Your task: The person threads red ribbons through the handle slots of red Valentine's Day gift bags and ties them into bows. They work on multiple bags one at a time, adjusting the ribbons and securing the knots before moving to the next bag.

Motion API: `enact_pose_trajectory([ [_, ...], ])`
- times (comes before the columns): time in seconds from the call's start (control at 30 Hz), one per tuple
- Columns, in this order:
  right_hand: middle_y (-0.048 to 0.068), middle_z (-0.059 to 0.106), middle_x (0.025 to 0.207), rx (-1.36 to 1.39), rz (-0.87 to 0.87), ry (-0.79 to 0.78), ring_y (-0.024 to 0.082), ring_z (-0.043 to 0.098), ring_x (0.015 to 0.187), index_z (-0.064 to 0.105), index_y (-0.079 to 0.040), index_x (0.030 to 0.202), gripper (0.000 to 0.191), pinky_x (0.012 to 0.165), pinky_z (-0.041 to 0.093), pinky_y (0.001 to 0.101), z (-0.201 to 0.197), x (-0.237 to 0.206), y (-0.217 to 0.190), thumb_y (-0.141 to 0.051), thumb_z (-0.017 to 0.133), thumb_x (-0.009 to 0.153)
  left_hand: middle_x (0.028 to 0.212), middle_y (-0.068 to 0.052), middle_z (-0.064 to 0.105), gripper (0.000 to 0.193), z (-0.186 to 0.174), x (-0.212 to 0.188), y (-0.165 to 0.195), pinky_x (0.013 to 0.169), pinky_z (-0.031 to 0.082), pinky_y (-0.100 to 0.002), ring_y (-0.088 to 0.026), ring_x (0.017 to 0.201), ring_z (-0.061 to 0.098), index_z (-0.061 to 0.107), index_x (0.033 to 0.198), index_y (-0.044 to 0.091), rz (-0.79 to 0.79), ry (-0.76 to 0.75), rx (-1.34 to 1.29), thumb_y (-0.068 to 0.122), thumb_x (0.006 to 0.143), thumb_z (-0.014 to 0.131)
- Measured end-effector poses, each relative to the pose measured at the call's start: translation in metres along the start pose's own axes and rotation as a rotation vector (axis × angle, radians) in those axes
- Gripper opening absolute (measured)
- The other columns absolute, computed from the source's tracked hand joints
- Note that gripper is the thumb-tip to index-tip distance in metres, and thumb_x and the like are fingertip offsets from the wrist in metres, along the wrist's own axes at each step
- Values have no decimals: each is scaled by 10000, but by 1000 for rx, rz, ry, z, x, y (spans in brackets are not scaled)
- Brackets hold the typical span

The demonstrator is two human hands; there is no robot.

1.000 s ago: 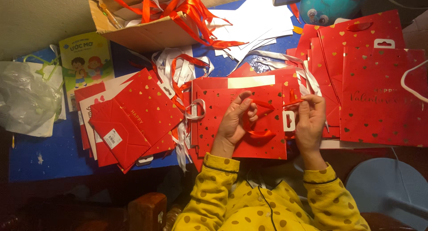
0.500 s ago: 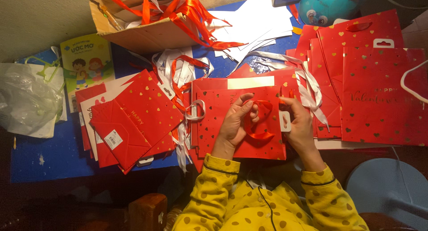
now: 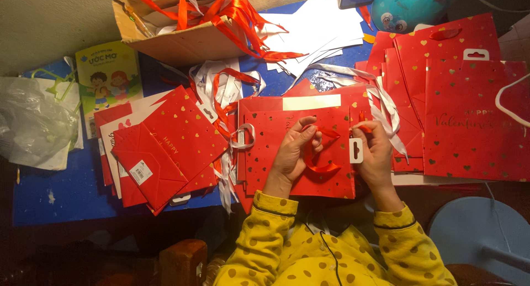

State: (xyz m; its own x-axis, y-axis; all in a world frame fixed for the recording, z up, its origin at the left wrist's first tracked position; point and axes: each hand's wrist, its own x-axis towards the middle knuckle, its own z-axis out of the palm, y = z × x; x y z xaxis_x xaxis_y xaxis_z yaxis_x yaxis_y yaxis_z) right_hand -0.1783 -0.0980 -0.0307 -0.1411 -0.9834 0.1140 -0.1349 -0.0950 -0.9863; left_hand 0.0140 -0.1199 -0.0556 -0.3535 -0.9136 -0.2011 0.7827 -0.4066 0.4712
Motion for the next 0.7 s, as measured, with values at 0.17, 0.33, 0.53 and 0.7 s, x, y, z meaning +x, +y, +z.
enact_pose_trajectory([
  [0.17,20,692,1058,-21,11,-123,66,653,927,605,-10,1184,277,783,534,234,-2,1,-11,-64,655,917,943,-21,661,268,0,0,0,729,496,-269,-89,796,597,599,1273,76,8,-8,-3,118,1019,673],
  [0.33,55,665,1002,-189,-126,-251,101,634,870,648,0,1126,232,767,505,243,-5,6,-19,-19,656,895,940,-25,663,270,-1,0,0,734,498,-268,-92,796,600,598,1279,73,11,-12,-3,121,1023,670],
  [0.53,17,662,889,-150,-72,-175,71,608,803,668,-7,1068,173,709,494,242,-2,0,-9,-12,664,895,941,-26,660,272,-1,-1,0,732,498,-268,-90,794,600,597,1281,67,18,-7,1,118,1024,673],
  [0.7,8,640,844,74,145,-12,63,567,738,658,-2,1121,105,636,448,253,2,-3,-2,-57,657,1032,951,-26,656,282,-1,-1,1,742,504,-273,-89,806,605,593,1282,52,14,-1,6,102,1016,673],
])
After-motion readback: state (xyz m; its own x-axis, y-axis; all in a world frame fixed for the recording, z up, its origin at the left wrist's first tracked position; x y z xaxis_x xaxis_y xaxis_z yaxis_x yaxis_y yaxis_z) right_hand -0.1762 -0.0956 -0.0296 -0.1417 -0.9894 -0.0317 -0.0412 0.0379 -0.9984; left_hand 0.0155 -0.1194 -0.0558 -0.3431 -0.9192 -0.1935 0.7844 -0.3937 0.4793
